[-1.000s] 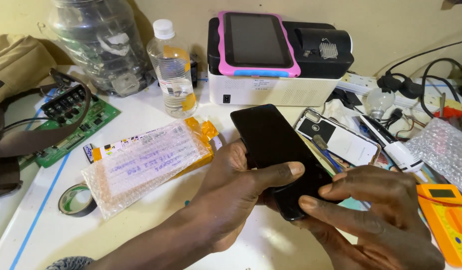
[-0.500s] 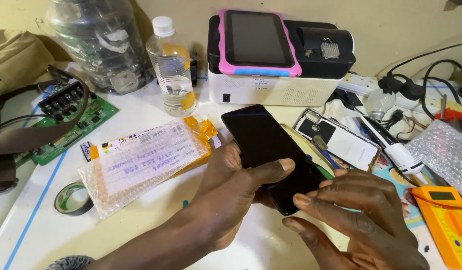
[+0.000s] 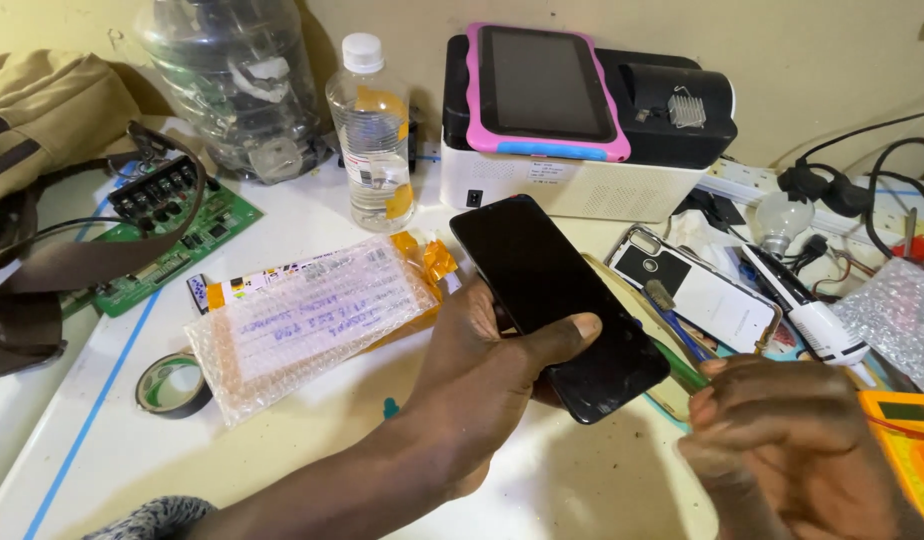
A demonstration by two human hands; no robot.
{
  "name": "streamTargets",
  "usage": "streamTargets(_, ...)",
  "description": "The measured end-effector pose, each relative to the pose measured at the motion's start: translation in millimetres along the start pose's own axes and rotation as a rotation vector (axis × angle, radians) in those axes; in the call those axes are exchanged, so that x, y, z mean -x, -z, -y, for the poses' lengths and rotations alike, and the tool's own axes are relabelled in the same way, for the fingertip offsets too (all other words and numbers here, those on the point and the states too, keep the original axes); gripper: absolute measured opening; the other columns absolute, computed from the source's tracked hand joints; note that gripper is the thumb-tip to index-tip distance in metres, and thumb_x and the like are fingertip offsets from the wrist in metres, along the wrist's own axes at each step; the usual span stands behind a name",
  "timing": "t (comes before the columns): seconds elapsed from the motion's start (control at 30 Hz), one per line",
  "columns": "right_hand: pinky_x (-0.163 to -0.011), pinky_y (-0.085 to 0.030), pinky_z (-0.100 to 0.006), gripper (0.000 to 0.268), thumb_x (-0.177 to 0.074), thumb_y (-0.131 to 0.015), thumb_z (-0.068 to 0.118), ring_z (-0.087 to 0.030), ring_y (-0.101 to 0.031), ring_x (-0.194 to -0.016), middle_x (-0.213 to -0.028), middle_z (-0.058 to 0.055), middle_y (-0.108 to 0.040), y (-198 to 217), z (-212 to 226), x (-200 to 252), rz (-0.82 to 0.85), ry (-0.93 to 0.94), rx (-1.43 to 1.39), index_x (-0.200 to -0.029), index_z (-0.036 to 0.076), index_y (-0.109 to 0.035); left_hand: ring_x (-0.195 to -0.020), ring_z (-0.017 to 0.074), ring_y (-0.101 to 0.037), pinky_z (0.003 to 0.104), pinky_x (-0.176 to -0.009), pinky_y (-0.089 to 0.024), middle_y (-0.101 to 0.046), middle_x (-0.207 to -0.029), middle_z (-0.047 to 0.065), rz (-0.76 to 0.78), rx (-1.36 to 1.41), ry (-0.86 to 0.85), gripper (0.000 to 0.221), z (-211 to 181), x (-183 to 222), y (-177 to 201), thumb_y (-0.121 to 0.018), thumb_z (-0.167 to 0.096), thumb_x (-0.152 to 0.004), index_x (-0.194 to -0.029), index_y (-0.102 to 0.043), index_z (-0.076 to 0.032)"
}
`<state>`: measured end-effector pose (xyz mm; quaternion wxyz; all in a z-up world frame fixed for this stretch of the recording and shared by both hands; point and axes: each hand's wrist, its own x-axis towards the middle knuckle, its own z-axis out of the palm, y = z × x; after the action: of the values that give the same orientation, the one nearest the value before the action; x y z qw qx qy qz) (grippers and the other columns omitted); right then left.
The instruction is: Disassembling a smartphone by removing internal screws and a protective plate using a screwdriver to access internal components.
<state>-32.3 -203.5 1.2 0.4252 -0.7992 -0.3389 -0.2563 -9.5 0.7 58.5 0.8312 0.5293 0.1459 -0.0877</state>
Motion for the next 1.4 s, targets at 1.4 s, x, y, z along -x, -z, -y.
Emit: streamTargets(1.4, -0.049, -0.058, -0.047, 0.032, -0.095, -0.064, 0.014, -0.039, -0.069, -0.052, -0.073, -0.029, -0.071, -17, -12, -21, -0.279, -0.791, -0.843, -0.110, -0.013, -0.070, -0.079, 0.0253, -0.071, 0.041, -0.062, -0.052, -0.079, -0.094, 0.014, 0.012, 0.039, -0.163, 0.031, 21, -9, 4, -0.077, -0.009, -0.078, -0.106, -0.067, -0.003)
